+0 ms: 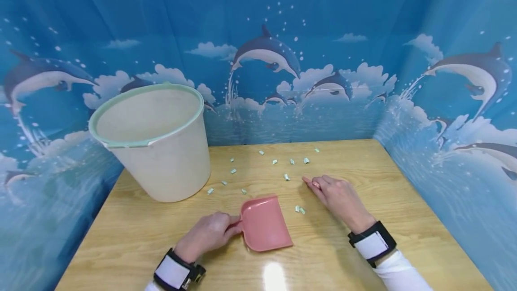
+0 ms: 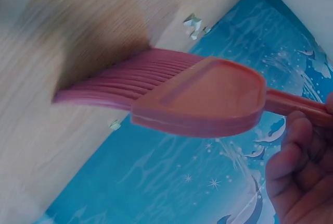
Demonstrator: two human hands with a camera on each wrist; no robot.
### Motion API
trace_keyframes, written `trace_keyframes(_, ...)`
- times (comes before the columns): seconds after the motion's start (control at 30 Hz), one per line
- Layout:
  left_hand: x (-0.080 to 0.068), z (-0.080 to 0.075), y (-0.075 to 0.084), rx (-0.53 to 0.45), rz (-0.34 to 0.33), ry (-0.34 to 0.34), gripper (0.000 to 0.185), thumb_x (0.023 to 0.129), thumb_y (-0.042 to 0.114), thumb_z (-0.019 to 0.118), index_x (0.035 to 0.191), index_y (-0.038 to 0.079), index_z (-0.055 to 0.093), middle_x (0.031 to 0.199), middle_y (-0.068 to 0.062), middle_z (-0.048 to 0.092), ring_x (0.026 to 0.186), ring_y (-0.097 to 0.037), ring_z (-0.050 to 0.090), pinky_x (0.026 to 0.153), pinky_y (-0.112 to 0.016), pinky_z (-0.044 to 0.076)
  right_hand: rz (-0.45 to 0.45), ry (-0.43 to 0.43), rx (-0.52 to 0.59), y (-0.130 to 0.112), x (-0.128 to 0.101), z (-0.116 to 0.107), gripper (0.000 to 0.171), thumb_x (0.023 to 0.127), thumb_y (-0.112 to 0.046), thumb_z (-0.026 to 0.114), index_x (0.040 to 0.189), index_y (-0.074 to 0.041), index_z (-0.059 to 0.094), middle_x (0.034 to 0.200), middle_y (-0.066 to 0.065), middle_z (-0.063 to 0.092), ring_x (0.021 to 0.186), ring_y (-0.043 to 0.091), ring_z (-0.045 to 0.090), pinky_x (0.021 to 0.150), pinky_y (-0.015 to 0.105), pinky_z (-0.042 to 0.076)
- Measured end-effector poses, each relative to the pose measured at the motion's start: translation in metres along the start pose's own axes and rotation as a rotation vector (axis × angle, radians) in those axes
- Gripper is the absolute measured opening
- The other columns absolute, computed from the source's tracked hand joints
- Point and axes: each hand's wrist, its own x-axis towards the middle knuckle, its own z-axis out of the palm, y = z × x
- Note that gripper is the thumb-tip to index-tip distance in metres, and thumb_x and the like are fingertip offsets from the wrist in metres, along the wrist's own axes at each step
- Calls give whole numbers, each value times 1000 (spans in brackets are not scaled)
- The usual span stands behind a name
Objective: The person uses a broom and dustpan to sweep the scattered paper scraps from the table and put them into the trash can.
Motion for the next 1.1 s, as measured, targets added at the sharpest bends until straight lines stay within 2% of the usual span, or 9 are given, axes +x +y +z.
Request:
trace_keyframes(0.13, -1, 0, 0, -1, 10, 2, 29, 103, 35, 61, 124, 19, 73, 65, 13, 52, 53, -1, 47, 48, -21, 39, 29, -30, 58, -6, 1, 0, 23, 94, -17, 72, 76, -15, 58, 72, -2, 67, 57, 13, 63, 50, 32, 50)
trace_keyframes(0.33, -4, 2, -3, 0, 35, 15, 24, 102, 32, 63, 119, 20, 74, 68, 13, 53, 56, 0, 47, 49, -21, 40, 67, -44, 204, -20, 7, -2, 36, 94, -15, 74, 69, -22, 48, 62, -12, 42, 53, 0, 38, 49, 18, 35)
trace_keyframes(0.43, -5, 2, -4, -14, 14, -1, 22, 102, 33, 63, 117, 22, 74, 68, 14, 53, 55, 0, 48, 49, -21, 41, 77, -53, 226, -27, 8, -3, 40, 94, -15, 73, 68, -23, 44, 62, -13, 37, 53, -2, 35, 49, 17, 32)
trace_keyframes(0.53, -6, 2, -5, -17, -3, -7, 21, 101, 33, 64, 115, 22, 74, 68, 14, 54, 54, -1, 47, 49, -21, 41, 80, -70, 220, -32, 10, -5, 37, 96, -14, 71, 69, -22, 47, 61, -13, 38, 52, -2, 35, 48, 17, 32)
trace_keyframes(0.63, -6, 3, -5, -15, -5, -1, 25, 101, 33, 64, 120, 21, 74, 70, 15, 55, 54, 0, 48, 49, -21, 41, 88, -59, 227, -33, 14, -9, 27, 96, -10, 69, 73, -17, 55, 62, -11, 46, 53, -3, 38, 47, 16, 33)
trace_keyframes(0.73, -6, 3, -5, -5, 8, 8, 27, 102, 33, 64, 122, 19, 74, 70, 14, 55, 55, 0, 48, 49, -21, 41, 117, 6, 220, -27, 19, -14, 15, 94, -4, 68, 81, -10, 63, 65, -5, 56, 54, -1, 44, 46, 18, 37)
trace_keyframes(0.83, -5, 2, -3, -1, 18, 9, 27, 102, 34, 63, 122, 19, 74, 70, 13, 55, 56, 0, 48, 50, -21, 41, 141, 76, 147, -18, 21, -18, 7, 92, -2, 67, 86, -3, 67, 67, 2, 63, 52, 5, 50, 44, 23, 40)
trace_keyframes(0.97, -3, 0, -1, -17, 1, -6, 30, 102, 33, 62, 126, 18, 72, 71, 13, 57, 54, -1, 48, 49, -21, 41, 157, 71, 56, -10, 19, -18, 10, 92, -5, 68, 84, -2, 64, 62, 5, 61, 48, 12, 53, 43, 32, 43)
trace_keyframes(1.1, -1, -4, 0, -37, -23, -29, 33, 102, 33, 62, 130, 16, 70, 68, 12, 56, 52, -3, 47, 48, -21, 41, 189, 29, 48, -8, 17, -12, 16, 92, -9, 70, 79, -6, 61, 58, 1, 55, 48, 14, 54, 44, 37, 45)
